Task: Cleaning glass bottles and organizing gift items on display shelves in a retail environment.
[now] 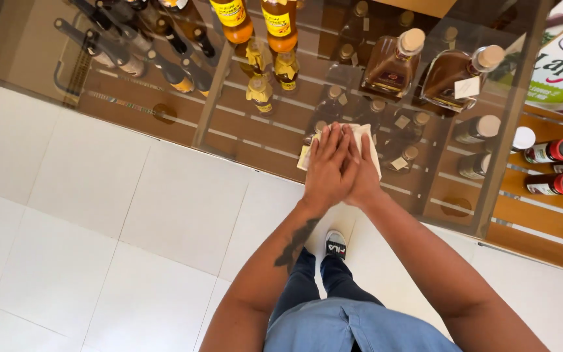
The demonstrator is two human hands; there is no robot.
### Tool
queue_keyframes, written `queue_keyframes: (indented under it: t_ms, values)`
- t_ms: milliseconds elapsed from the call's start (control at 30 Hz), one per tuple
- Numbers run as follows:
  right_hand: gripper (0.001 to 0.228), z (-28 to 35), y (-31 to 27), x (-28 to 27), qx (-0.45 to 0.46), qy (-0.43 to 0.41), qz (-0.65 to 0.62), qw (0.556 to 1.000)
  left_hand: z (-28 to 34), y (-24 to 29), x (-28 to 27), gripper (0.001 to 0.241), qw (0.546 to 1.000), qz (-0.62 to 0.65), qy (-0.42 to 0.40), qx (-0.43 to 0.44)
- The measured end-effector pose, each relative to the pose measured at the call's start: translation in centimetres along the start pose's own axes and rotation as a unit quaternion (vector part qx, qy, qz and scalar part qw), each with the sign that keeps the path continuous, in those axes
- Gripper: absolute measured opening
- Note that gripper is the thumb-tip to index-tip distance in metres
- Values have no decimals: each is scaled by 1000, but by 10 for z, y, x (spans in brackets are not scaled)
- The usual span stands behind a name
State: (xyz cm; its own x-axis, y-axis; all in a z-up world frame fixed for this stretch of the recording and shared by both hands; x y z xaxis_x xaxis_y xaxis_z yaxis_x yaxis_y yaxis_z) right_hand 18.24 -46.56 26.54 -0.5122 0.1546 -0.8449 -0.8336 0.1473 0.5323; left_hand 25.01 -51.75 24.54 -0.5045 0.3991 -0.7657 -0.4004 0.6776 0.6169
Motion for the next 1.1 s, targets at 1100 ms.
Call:
queue_keyframes:
  t_ms: [1100]
  values:
    - [93, 109, 45, 39, -60, -136, -287, 946, 46, 97, 36, 55, 995, 12, 64, 81]
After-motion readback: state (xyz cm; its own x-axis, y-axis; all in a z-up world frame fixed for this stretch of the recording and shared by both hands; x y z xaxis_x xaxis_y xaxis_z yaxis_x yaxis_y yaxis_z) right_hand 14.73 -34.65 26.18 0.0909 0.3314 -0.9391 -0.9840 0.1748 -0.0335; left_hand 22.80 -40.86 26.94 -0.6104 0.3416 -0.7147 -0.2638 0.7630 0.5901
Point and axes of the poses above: each hand's wrist, its own z-axis away from the middle knuckle, its own x-axis out of the palm, y = z × x, the point moved 3 cm from there along -z, towards the middle knuckle, and after that the axes turned 13 degrees about -y, right-handed, at the moved point
